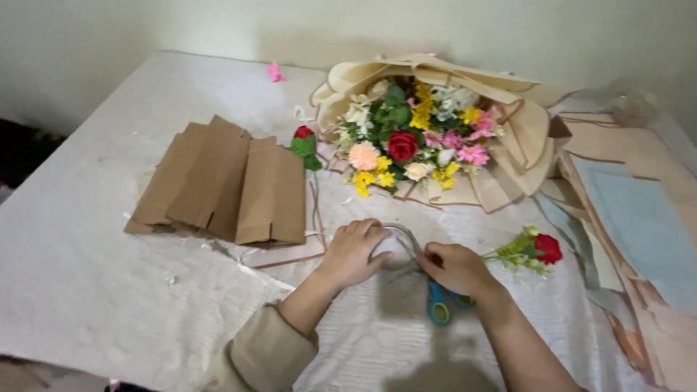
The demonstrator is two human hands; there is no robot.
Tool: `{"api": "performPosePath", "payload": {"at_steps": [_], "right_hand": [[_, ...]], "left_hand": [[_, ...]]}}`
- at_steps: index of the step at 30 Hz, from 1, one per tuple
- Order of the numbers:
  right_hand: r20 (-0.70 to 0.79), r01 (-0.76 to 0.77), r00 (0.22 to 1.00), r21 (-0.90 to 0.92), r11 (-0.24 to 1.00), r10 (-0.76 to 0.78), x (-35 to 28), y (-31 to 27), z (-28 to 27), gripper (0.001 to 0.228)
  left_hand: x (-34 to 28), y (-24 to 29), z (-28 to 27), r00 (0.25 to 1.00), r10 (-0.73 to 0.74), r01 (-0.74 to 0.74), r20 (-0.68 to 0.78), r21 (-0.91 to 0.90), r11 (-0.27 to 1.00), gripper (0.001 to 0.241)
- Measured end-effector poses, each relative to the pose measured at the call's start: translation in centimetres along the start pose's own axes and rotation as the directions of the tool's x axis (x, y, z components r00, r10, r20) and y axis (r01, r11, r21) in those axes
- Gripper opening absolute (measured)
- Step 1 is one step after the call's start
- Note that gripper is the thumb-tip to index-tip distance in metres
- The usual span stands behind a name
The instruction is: A person prepares a rose by taping its stem and then inserts it into a larger floral bouquet at a design station.
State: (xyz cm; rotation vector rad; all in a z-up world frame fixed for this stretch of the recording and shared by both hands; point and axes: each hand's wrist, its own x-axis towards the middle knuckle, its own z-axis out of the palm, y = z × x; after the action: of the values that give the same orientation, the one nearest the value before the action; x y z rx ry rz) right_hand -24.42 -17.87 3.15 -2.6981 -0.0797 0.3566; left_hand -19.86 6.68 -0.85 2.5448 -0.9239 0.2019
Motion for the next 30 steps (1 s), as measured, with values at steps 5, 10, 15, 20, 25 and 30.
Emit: {"api": "performPosePath", "payload": {"at_steps": [5,10,15,20,25,30], "right_hand": [[-0.087,-0.051,0.995,-0.068,0.996,0.045,0.3,-0.3,0.7,0.039],[-0.347,0.186,0.900,-0.245,0.951,-0.265,2.8,-0.1,4.0,0.028],[-0.230,0.278,0.907,-0.303,0.912,-0.353,3.6,-3.7,5.8,0.025],[-0.249,0.252,0.924,-0.171,0.953,-0.289,2.3,-4.2,4.1,0.013],[-0.077,-0.212,0.976,-0.158,0.964,0.202,-1.0,0.7,-2.7,0.035],[0.004,-0.300,0.953,-0.090,0.950,0.301,-1.5,6.0,-3.8,0.046]], "left_hand": [[0.2,-0.9,-0.9,0.990,-0.138,0.140,-0.040,0.034,0.990,0.040],[0.1,-3.5,-3.2,0.926,-0.273,0.313,-0.260,0.127,0.941,0.040],[0.1,-9.4,-0.3,0.873,-0.459,0.484,-0.163,0.190,0.854,0.043],[0.4,-9.9,-1.5,0.840,-0.463,0.510,-0.282,0.121,0.851,0.025],[-0.5,-7.1,-5.7,0.852,-0.472,0.473,-0.228,-0.051,0.879,0.030],[-0.5,-2.0,-1.7,0.939,-0.184,0.193,-0.291,0.003,0.981,0.021]]}}
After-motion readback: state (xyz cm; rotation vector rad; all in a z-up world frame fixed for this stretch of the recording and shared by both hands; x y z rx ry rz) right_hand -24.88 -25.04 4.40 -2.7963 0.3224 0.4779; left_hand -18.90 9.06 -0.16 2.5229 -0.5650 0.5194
